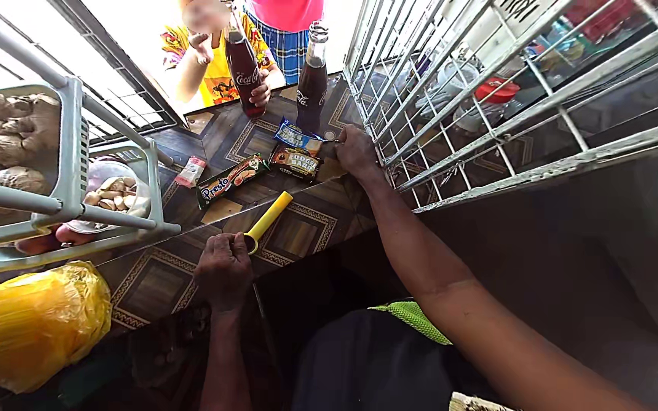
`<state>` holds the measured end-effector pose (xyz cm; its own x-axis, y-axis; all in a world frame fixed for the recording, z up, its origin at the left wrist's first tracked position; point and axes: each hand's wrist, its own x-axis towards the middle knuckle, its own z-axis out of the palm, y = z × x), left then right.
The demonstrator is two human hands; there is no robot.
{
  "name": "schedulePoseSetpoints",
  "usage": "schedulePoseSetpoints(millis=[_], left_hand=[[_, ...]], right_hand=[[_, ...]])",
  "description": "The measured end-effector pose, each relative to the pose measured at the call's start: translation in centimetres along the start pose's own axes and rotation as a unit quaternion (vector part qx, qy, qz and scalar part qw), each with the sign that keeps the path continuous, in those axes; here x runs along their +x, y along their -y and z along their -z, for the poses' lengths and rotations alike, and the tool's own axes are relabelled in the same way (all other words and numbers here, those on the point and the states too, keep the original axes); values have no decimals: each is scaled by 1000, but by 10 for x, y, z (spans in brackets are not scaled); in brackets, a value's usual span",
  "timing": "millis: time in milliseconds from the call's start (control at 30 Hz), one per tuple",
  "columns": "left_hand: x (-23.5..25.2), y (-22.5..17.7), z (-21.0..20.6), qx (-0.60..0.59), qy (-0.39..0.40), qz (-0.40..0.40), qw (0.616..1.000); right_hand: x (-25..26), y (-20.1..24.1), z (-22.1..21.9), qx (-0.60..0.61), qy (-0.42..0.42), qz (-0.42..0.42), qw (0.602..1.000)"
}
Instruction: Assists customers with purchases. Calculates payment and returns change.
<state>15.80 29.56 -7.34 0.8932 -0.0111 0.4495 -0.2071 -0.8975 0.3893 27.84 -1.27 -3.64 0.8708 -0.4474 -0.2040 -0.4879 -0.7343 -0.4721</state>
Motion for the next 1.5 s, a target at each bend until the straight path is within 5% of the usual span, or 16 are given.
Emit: schedulePoseSetpoints(millis=[267,433,767,1200,1500], left_hand=[[-3,3,-3,-1,-13,2,1000],[-3,1,-2,-1,-16,4,1000],[-1,2,-4,-10,-29,6,1000],[-1,-1,-1,-16,-44,12,999],[-2,-3,1,-9,-38,12,999]], right_hand=[[12,9,-2,-50,51,44,996],[12,17,4,-18,69,-25,997],[-17,-4,-10,39,-67,66,995],[-17,-3,7,149,-40,14,988],[-21,-16,4,427,-39,-22,903]])
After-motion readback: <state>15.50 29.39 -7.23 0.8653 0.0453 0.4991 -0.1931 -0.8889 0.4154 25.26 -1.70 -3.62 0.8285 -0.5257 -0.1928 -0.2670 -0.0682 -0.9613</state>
